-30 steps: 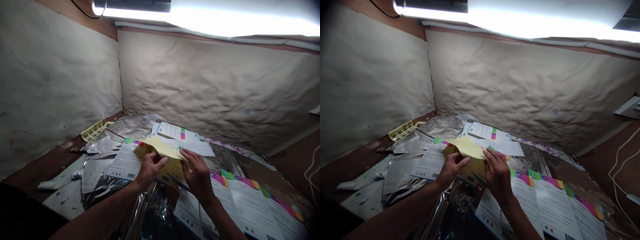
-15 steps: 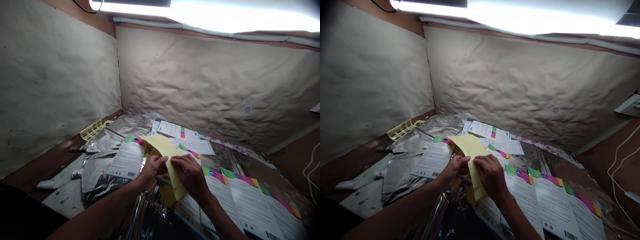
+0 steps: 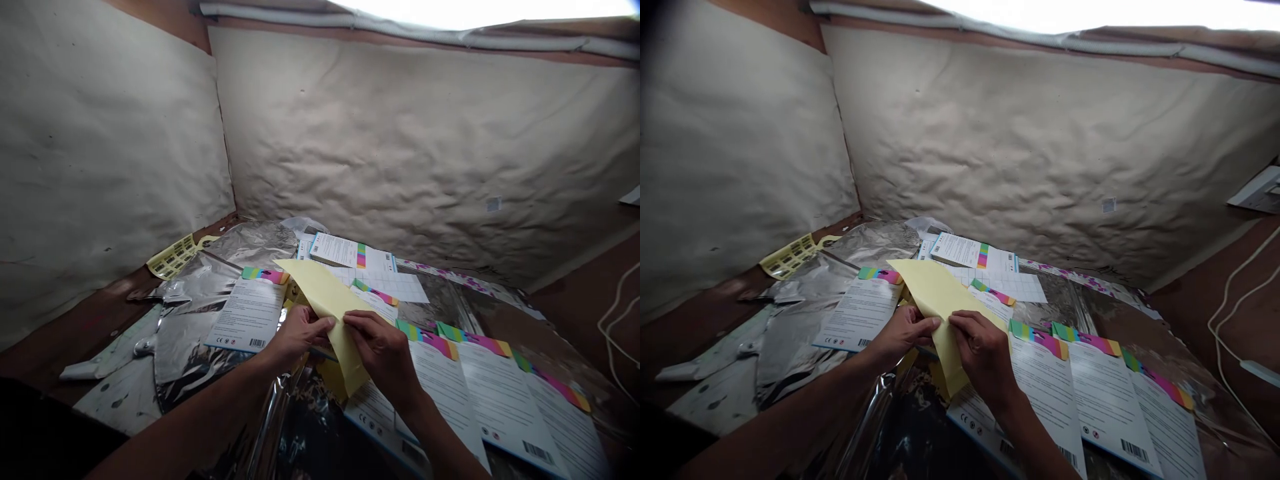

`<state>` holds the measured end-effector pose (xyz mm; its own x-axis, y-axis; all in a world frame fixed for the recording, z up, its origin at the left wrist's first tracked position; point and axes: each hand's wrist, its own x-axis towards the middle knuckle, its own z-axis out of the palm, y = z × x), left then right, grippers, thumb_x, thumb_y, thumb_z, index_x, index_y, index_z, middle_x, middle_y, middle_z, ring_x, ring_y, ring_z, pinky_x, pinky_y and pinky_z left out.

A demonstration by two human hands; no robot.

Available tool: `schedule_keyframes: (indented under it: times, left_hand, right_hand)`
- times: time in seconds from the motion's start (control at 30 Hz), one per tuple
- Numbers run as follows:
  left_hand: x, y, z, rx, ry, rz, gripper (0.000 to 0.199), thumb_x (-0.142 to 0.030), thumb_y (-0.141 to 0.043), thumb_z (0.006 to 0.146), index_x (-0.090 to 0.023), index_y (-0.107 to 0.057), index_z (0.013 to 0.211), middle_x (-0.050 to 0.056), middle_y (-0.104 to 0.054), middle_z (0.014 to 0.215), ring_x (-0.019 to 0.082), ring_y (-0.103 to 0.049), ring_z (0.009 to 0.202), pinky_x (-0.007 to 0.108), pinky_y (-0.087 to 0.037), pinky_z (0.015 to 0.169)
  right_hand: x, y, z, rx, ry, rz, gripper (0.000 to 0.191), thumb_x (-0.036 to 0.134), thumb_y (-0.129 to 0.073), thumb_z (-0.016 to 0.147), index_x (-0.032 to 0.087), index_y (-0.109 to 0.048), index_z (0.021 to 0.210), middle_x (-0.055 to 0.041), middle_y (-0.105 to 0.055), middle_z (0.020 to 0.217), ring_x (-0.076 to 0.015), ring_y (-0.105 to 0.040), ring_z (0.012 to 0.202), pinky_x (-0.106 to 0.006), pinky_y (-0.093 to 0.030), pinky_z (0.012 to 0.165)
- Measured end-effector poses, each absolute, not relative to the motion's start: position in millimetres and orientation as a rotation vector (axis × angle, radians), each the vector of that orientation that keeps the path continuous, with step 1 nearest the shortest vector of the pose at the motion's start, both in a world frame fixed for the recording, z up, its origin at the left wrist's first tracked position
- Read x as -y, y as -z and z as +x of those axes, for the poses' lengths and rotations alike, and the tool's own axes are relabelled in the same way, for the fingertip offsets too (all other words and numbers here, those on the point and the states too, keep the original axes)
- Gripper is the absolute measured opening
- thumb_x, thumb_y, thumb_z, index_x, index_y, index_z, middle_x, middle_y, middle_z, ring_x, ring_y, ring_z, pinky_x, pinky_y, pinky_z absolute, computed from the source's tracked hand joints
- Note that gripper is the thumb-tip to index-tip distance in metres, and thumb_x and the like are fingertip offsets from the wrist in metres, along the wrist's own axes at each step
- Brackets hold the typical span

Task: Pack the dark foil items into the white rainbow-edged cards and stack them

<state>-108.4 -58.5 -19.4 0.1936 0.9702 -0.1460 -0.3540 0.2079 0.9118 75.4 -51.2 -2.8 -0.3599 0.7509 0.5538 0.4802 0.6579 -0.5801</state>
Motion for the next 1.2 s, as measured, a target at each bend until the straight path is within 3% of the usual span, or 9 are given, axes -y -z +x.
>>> schedule_keyframes:
  times: [0.27,0.63,0.87,1.03,1.1,1.2]
  left_hand:
    - [61.9,18.8,-104.0,-0.901,-1.179,0.918,0.049,-0.043,-0.082,0.070,-0.013,-0.073,0.108,0.011,-0.074,0.098,0.024,-0.071,0.081,0.032,-0.058,0.071]
    - [64.8,19.5,-104.4,-0.977,-1.221,1.097,0.036,-0.040,-0.073,0.080,-0.014,-0.076,0.104,0.009,-0.075,0.091,0.023,-0.069,0.082,0.029,-0.054,0.072]
    - [68.5,18.1,-104.2,-1.159,-1.195,1.343,0.027,-0.038,-0.069,0.081,-0.013,-0.077,0.082,0.007,-0.073,0.078,0.019,-0.064,0.066,0.024,-0.046,0.057]
    - [72.2,18.2,-101.8,-1.281,-1.174,1.479,0.034,-0.038,-0.065,0.084,-0.013,-0.069,0.061,0.002,-0.063,0.056,0.013,-0.053,0.050,0.021,-0.034,0.045]
    - [70.3,17.5,-102.9,-1.279,-1.174,1.460,0.033,-0.038,-0.066,0.084,-0.013,-0.070,0.062,0.002,-0.065,0.058,0.013,-0.056,0.051,0.021,-0.035,0.045]
    - [59.0,12.3,-111.8,-1.215,-1.404,1.220,0.028,-0.040,-0.072,0.080,-0.012,-0.075,0.079,0.005,-0.072,0.071,0.016,-0.065,0.063,0.023,-0.049,0.056]
  right_hand:
    - [52.5,-0.3,75.8,2.001,-0.367,-0.950,0.019,0.020,-0.057,0.092,0.025,-0.072,0.103,-0.0056,-0.074,0.105,-0.0227,-0.069,0.099,-0.040,-0.058,0.087]
    - [56.1,-2.0,73.6,2.016,-0.402,-0.929,0.019,0.022,-0.062,0.090,0.024,-0.070,0.107,-0.0060,-0.073,0.110,-0.0223,-0.069,0.104,-0.037,-0.058,0.090]
    - [57.0,3.7,72.0,2.071,-0.053,-0.956,0.016,0.019,-0.059,0.091,0.019,-0.070,0.103,-0.0079,-0.075,0.103,-0.0222,-0.072,0.095,-0.036,-0.060,0.083]
    - [56.7,8.4,70.8,2.078,-0.023,-0.944,0.016,0.016,-0.055,0.092,0.019,-0.070,0.099,-0.0071,-0.076,0.098,-0.0208,-0.072,0.090,-0.033,-0.059,0.079]
    - [54.7,5.3,72.2,2.043,-0.114,-0.955,0.015,0.019,-0.055,0.093,0.020,-0.070,0.096,-0.0065,-0.075,0.095,-0.0205,-0.072,0.087,-0.033,-0.058,0.076]
    - [42.9,-4.6,81.7,1.822,-0.324,-1.056,0.015,0.028,-0.057,0.093,0.020,-0.070,0.095,-0.0059,-0.075,0.090,-0.0201,-0.072,0.081,-0.033,-0.059,0.073]
